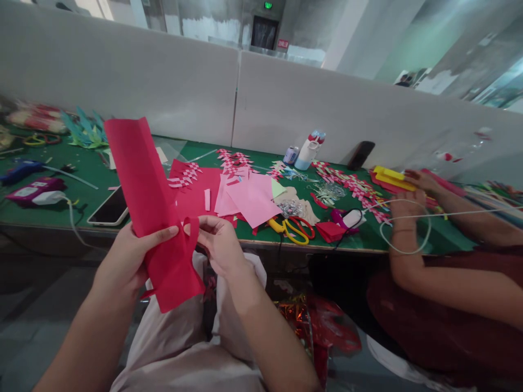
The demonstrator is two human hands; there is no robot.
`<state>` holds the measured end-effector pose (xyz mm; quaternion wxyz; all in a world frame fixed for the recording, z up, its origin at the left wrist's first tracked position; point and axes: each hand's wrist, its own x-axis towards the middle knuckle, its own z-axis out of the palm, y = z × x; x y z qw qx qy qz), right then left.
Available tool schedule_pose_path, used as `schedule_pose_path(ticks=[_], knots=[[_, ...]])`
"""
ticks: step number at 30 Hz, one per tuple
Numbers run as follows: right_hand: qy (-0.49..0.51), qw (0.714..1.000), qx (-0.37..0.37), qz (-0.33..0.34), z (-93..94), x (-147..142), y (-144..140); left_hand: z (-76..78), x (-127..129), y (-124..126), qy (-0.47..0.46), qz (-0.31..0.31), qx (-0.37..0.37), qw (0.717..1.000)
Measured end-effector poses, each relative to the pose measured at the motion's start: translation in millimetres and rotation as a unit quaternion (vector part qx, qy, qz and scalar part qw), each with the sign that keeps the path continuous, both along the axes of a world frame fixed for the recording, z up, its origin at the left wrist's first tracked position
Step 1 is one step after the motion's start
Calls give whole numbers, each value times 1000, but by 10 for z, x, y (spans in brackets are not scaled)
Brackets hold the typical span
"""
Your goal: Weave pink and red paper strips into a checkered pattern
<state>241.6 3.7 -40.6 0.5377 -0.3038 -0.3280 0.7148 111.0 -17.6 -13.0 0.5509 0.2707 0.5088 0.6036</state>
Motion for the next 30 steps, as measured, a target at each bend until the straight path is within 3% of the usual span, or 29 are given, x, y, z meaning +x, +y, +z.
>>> schedule_pose_path(ticks=[6, 11, 21, 30], knots=[[-18, 999, -23, 37, -6, 68, 10, 2, -29, 13, 16, -7, 4, 1000], [-23, 999, -40, 22, -3, 89, 19, 10, -42, -2, 15, -5, 8, 1000], [-36, 999, 11, -33, 18, 25, -19, -9, -24, -17, -4, -1, 16, 1000], [-36, 998, -42, 27, 26, 101, -25, 55, -12, -14, -1, 14, 10, 1000]])
